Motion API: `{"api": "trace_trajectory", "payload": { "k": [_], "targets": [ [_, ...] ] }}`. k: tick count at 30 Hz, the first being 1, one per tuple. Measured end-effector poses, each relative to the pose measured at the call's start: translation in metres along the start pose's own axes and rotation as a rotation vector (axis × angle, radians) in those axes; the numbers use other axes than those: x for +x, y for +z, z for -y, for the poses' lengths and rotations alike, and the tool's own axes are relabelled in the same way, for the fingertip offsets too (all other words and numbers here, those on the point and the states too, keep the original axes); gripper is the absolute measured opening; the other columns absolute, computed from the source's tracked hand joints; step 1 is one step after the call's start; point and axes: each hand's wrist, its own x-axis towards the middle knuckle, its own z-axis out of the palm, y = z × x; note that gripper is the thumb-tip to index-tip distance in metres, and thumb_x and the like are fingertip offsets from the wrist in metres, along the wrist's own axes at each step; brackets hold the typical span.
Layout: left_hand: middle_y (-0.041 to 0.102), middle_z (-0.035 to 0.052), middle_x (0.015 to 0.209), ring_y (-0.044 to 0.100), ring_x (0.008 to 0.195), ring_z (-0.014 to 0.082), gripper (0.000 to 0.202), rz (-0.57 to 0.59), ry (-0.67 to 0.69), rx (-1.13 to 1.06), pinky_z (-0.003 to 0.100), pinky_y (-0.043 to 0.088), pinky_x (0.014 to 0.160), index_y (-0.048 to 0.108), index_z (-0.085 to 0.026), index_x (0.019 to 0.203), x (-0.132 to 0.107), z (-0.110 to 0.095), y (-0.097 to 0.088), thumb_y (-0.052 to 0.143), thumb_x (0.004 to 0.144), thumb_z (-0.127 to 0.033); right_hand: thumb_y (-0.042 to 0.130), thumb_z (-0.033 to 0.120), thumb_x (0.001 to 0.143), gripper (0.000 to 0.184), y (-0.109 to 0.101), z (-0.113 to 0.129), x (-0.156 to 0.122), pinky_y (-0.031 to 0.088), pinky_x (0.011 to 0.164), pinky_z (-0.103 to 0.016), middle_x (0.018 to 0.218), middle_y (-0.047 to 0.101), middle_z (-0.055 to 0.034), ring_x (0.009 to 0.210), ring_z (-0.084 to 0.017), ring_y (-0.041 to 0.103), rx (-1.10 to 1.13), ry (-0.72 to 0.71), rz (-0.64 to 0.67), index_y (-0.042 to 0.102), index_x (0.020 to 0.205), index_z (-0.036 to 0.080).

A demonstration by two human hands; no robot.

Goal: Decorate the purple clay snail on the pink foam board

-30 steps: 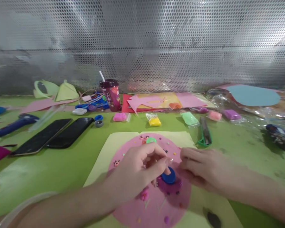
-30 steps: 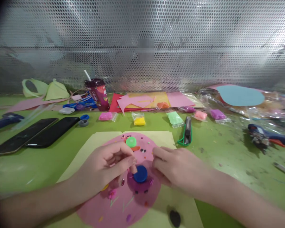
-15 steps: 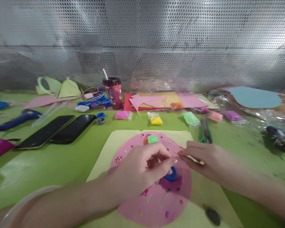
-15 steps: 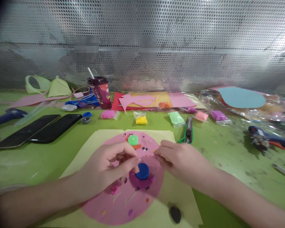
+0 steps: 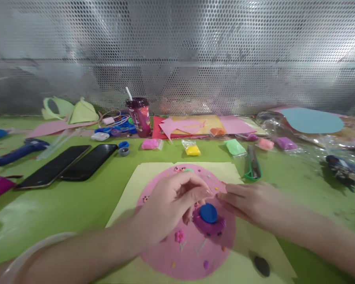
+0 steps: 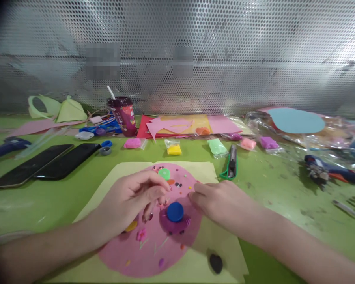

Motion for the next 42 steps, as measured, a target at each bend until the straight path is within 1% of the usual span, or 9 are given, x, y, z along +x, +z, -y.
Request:
{"api": "trace_trajectory", "payload": {
  "k": [5, 10, 14, 17, 22, 28, 33, 37, 42],
  "targets": [
    [0.049, -0.0091, 0.045, 0.050, 0.038, 0.0075, 0.021, -0.031, -0.077, -0.053, 0.019, 0.044, 0.045, 0.062, -0.022, 0.093, 0.002, 0.000, 0.000, 0.054, 0.088, -0.040, 0.035, 0.015, 0.096, 0.031, -0.001, 0.006, 0.004, 0.031, 0.043, -0.028, 0.069, 0.057, -0.0021, 0.051, -0.014, 0.051, -0.086, -0.006, -0.100, 0.064, 0.085, 0.016],
    [0.054, -0.0074, 0.051, 0.057, 0.046, 0.0097, 0.029, 0.061, -0.103, -0.046, 0.020, 0.047, 0.050, 0.059, -0.025, 0.115, -0.005, 0.000, 0.006, 0.049, 0.091, -0.037, 0.045, 0.013, 0.091, 0.019, -0.023, 0.018, 0.013, 0.037, 0.043, -0.020, 0.063, 0.054, 0.0007, 0.048, -0.007, 0.048, 0.228, 0.307, -0.471, 0.063, 0.087, 0.015],
    [0.053, -0.0067, 0.049, 0.055, 0.043, 0.0078, 0.023, 0.162, -0.113, -0.109, 0.018, 0.044, 0.048, 0.063, -0.021, 0.106, -0.009, -0.002, 0.015, 0.048, 0.091, -0.030, 0.050, 0.010, 0.088, 0.014, -0.036, 0.034, 0.016, 0.037, 0.042, -0.015, 0.060, 0.049, 0.0028, 0.047, -0.005, 0.044, 0.399, 0.325, -0.607, 0.063, 0.089, 0.015],
    [0.053, -0.0062, 0.052, 0.051, 0.044, 0.0055, 0.015, 0.174, -0.085, -0.141, 0.015, 0.041, 0.047, 0.064, -0.019, 0.090, -0.009, -0.005, 0.018, 0.052, 0.088, -0.028, 0.051, 0.008, 0.086, 0.016, -0.035, 0.041, 0.015, 0.039, 0.044, -0.014, 0.062, 0.051, 0.0021, 0.049, -0.005, 0.047, 0.446, 0.266, -0.605, 0.063, 0.093, 0.015],
    [0.051, -0.0062, 0.050, 0.049, 0.043, 0.0054, 0.019, 0.173, -0.054, -0.151, 0.016, 0.039, 0.048, 0.061, -0.017, 0.077, -0.008, -0.006, 0.017, 0.050, 0.090, -0.027, 0.051, 0.008, 0.086, 0.017, -0.028, 0.042, 0.015, 0.041, 0.043, -0.014, 0.063, 0.054, 0.0018, 0.048, -0.006, 0.047, 0.443, 0.224, -0.590, 0.063, 0.096, 0.015],
    [0.049, -0.0065, 0.053, 0.045, 0.045, 0.0043, 0.019, 0.141, -0.032, -0.104, 0.017, 0.036, 0.049, 0.063, -0.016, 0.082, -0.008, -0.003, 0.014, 0.048, 0.091, -0.025, 0.049, 0.009, 0.088, 0.016, -0.028, 0.039, 0.015, 0.045, 0.049, -0.015, 0.067, 0.057, 0.0000, 0.052, -0.006, 0.051, 0.414, 0.195, -0.575, 0.062, 0.096, 0.016],
    [0.058, -0.0049, 0.079, 0.051, 0.048, 0.0033, 0.023, 0.090, -0.075, -0.234, 0.018, 0.041, 0.049, 0.052, -0.023, 0.113, -0.010, 0.002, 0.016, 0.053, 0.089, -0.022, 0.050, 0.008, 0.087, 0.016, -0.028, 0.040, 0.016, 0.042, 0.045, -0.015, 0.064, 0.056, 0.0009, 0.049, -0.006, 0.049, 0.421, 0.214, -0.574, 0.062, 0.093, 0.017],
    [0.058, -0.0042, 0.081, 0.054, 0.050, 0.0040, 0.013, 0.078, -0.055, -0.259, 0.020, 0.045, 0.054, 0.047, -0.019, 0.097, -0.008, 0.002, 0.018, 0.055, 0.089, -0.025, 0.051, 0.007, 0.085, 0.015, -0.026, 0.042, 0.017, 0.039, 0.042, -0.015, 0.062, 0.052, 0.0021, 0.048, -0.006, 0.046, 0.457, 0.242, -0.607, 0.062, 0.090, 0.016],
    [0.055, -0.0045, 0.078, 0.051, 0.053, 0.0047, 0.010, 0.061, -0.041, -0.176, 0.021, 0.043, 0.057, 0.045, -0.019, 0.089, -0.008, -0.002, 0.016, 0.053, 0.090, -0.025, 0.051, 0.006, 0.085, 0.015, -0.022, 0.041, 0.015, 0.039, 0.044, -0.016, 0.065, 0.052, 0.0013, 0.050, -0.007, 0.046, 0.466, 0.242, -0.555, 0.061, 0.091, 0.016]
  ]
}}
